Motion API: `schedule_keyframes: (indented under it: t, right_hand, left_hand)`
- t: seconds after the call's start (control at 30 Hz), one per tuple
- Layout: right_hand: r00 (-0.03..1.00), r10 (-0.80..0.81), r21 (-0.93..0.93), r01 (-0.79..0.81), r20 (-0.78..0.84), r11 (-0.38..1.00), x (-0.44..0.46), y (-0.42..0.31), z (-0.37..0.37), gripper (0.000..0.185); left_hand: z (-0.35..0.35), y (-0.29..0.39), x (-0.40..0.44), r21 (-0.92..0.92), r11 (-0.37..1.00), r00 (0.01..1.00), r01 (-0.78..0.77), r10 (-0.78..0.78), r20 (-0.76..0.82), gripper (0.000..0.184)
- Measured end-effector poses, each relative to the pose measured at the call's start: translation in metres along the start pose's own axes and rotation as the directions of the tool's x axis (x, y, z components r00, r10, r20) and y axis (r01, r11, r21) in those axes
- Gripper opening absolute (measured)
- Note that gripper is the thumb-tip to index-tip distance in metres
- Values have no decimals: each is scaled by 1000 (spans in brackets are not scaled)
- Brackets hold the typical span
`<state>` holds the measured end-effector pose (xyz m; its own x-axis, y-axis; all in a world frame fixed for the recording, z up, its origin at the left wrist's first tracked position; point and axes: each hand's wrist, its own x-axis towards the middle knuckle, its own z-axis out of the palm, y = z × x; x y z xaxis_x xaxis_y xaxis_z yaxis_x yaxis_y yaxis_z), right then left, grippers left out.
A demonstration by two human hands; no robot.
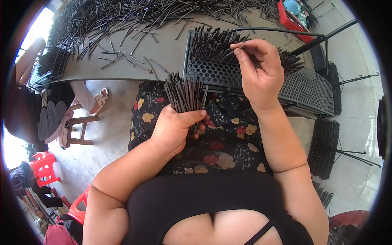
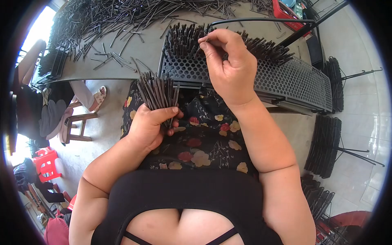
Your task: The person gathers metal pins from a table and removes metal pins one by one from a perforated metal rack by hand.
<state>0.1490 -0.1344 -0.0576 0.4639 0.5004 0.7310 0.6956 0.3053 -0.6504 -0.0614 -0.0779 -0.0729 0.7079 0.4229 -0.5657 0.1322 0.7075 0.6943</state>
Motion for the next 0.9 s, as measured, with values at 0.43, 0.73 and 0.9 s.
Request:
schedule_keyframes:
  t: [0.43, 0.73, 0.9]
  right_hand:
    - [997, -64, -199, 56, -33, 978, 7, -2, -5, 23]
    - [976, 50, -350, 28, 210, 936, -15, -23, -4, 25]
    - [559, 592, 153, -789, 581, 595, -33, -42, -1, 30]
  left_hand:
    - [2, -3, 5, 36, 999, 1000, -22, 22, -10, 9]
    - [-2, -11, 2, 0, 999, 999, -45, 45, -18, 12]
    - [-3, 1, 6, -61, 995, 995, -78, 81, 59, 16]
